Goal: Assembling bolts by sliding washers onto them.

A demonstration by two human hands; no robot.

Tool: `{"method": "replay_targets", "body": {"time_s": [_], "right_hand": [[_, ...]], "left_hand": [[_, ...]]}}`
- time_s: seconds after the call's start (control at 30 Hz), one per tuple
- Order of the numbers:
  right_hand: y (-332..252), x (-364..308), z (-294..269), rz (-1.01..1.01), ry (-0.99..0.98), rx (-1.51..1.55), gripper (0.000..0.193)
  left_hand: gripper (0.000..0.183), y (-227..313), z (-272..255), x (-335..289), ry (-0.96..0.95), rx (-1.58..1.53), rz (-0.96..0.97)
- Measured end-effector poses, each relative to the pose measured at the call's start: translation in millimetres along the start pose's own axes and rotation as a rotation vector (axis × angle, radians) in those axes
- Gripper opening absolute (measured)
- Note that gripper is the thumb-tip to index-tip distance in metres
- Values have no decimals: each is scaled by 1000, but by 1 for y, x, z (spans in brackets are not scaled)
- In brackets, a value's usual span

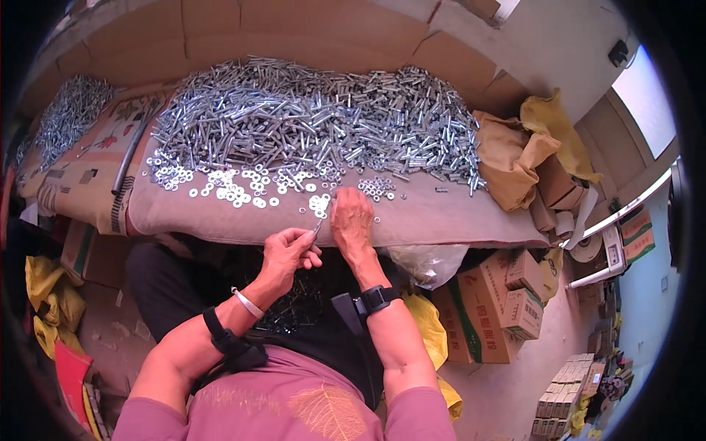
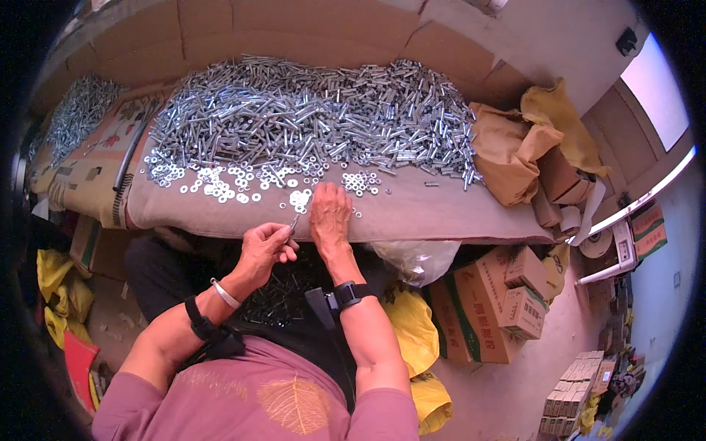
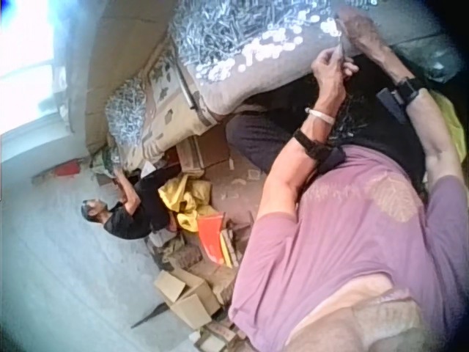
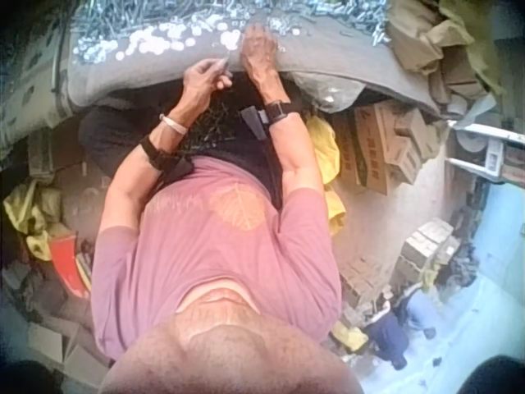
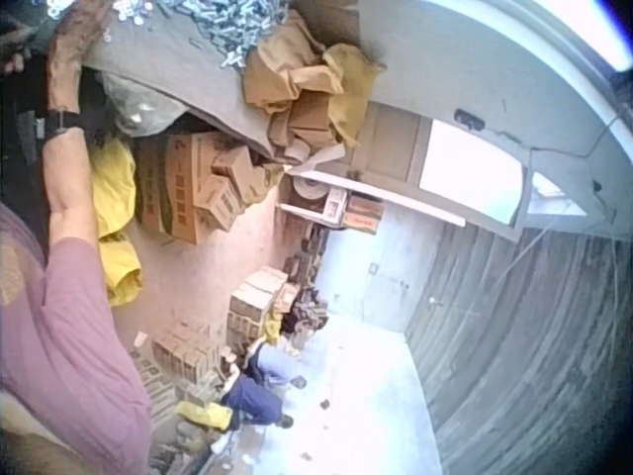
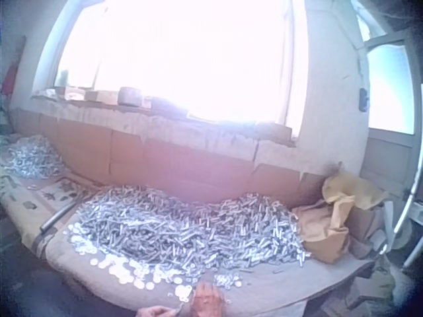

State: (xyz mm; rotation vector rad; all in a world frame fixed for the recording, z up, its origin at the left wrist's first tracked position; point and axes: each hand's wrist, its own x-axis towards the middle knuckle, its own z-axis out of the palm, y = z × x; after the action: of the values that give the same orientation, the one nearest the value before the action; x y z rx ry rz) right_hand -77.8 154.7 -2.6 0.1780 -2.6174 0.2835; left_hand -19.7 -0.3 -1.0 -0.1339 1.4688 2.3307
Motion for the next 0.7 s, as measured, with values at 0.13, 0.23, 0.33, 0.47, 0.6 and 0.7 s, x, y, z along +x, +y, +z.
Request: {"method": "replay_targets", "body": {"time_s": [0.13,0.23,0.33,0.47,0.6,0.7], "right_hand": [[-3,-10,-17,35,115,181,9],[-11,-29,-33,240,50,623,10],[-14,-48,-42,375,-13,892,11],[-12,-57,-47,250,123,739,7],[-16,-53,-57,-107,175,444,13],[-12,-51,-59,-259,127,419,17]], "left_hand": [[20,-3,3,1,-4,4,12],[20,-5,8,0,-28,0,4],[20,-8,13,-1,-53,3,5],[21,-7,20,-6,-110,-7,-29],[23,-5,16,-6,-131,-164,-101],[22,-3,11,-5,-126,-219,-136]]}}
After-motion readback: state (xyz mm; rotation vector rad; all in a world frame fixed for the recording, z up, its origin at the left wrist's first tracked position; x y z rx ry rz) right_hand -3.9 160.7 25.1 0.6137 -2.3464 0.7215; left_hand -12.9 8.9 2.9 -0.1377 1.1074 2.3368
